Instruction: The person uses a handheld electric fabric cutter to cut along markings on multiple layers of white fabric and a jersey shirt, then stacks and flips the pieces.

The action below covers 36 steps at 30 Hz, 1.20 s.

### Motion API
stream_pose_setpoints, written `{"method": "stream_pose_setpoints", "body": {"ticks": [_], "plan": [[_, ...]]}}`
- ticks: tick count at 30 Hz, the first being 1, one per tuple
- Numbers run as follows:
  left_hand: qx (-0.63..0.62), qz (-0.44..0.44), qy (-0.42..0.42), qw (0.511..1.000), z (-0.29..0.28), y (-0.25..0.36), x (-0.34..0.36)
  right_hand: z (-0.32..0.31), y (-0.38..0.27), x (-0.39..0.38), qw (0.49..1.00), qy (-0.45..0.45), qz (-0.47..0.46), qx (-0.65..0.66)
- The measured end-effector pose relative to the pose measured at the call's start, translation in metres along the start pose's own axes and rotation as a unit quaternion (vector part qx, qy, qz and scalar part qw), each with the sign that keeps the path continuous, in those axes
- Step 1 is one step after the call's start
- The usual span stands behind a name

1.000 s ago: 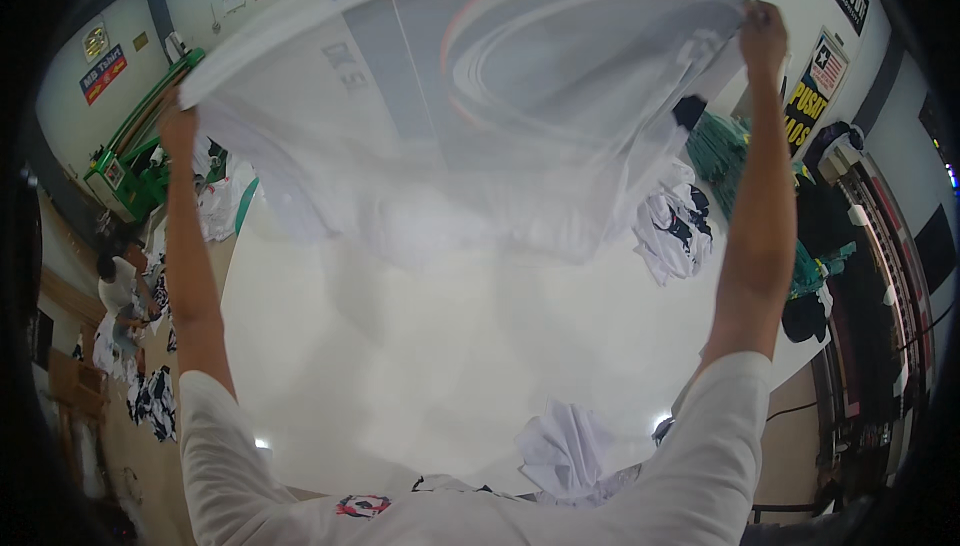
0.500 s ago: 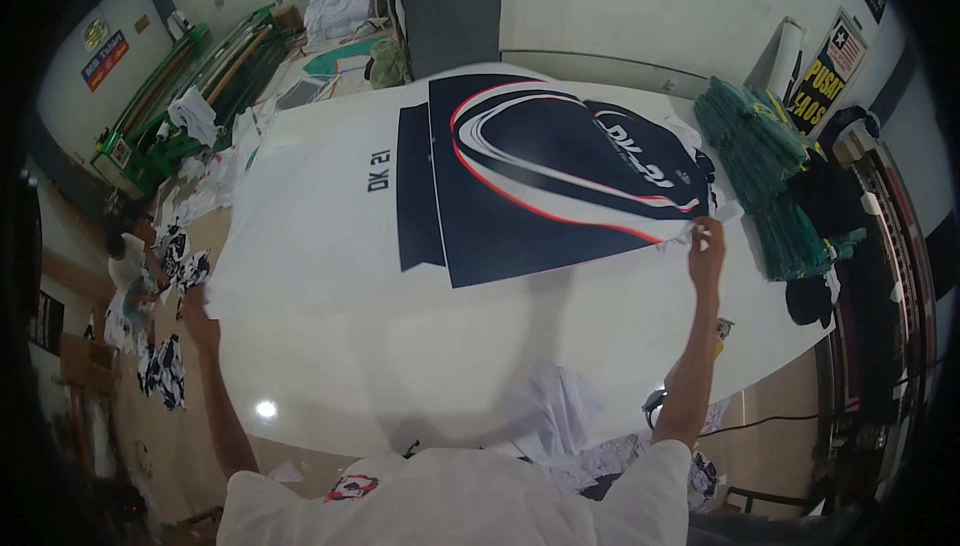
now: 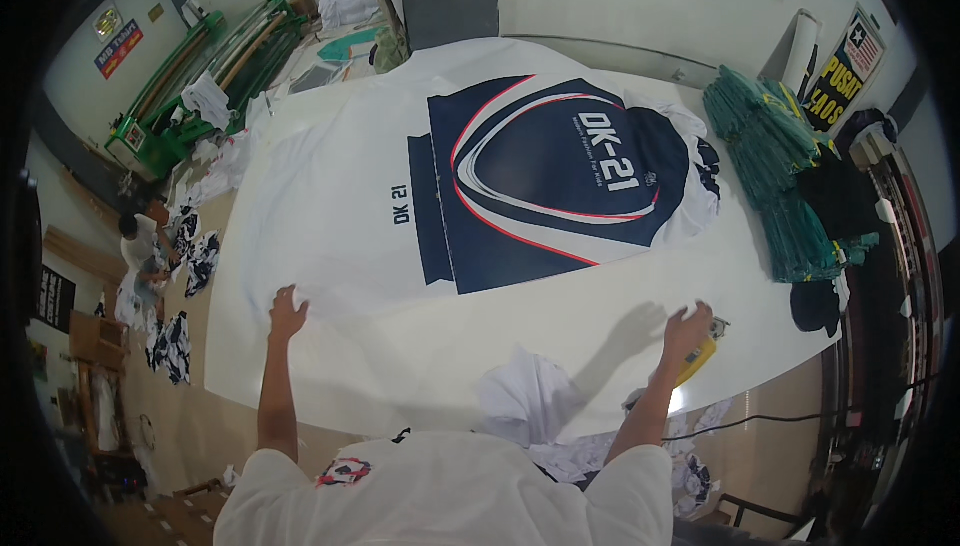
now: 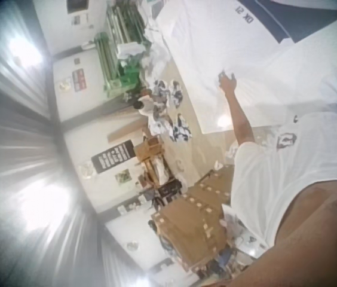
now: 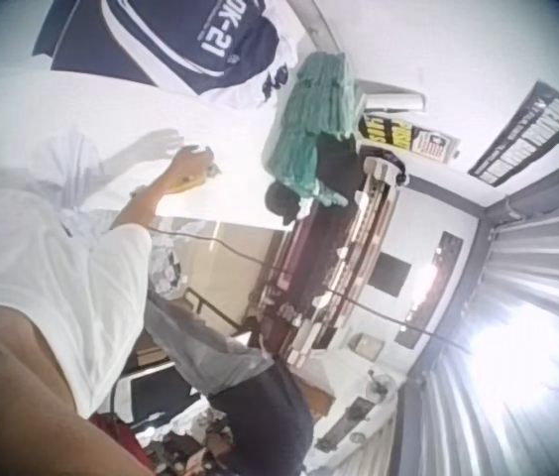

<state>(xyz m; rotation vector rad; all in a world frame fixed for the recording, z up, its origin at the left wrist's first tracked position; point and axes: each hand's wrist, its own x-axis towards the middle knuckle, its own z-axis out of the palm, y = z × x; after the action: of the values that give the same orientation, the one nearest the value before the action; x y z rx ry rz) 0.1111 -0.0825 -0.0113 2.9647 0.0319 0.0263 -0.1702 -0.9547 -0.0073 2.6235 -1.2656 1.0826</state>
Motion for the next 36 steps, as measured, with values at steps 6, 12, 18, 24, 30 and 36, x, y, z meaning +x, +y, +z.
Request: {"method": "stream_pose_setpoints", "body": {"ticks": [6,12,18,24,30,36], "plan": [[-0.044,-0.04,-0.071,0.996,0.021,0.106,-0.007,-0.04,0.032,-0.047,0.914,-0.109,0.382,-0.082],[-0.045,-0.112,-0.176,0.977,0.018,0.118,-0.017,-0.018,0.124,-0.051,0.859,-0.204,0.42,0.21],[-0.064,-0.123,-0.182,0.973,0.033,0.111,-0.026,-0.038,0.13,-0.061,0.763,-0.25,0.449,0.392],[-0.034,-0.121,-0.178,0.976,0.028,0.106,-0.012,-0.111,0.007,-0.094,0.59,-0.311,0.455,0.591],[-0.026,-0.047,-0.066,0.996,0.042,0.089,0.084,-0.137,-0.127,-0.12,0.657,-0.42,0.357,0.515],[-0.005,-0.132,-0.06,0.99,0.046,0.021,0.141,-0.138,-0.221,-0.176,0.826,-0.474,0.102,0.288]]}}
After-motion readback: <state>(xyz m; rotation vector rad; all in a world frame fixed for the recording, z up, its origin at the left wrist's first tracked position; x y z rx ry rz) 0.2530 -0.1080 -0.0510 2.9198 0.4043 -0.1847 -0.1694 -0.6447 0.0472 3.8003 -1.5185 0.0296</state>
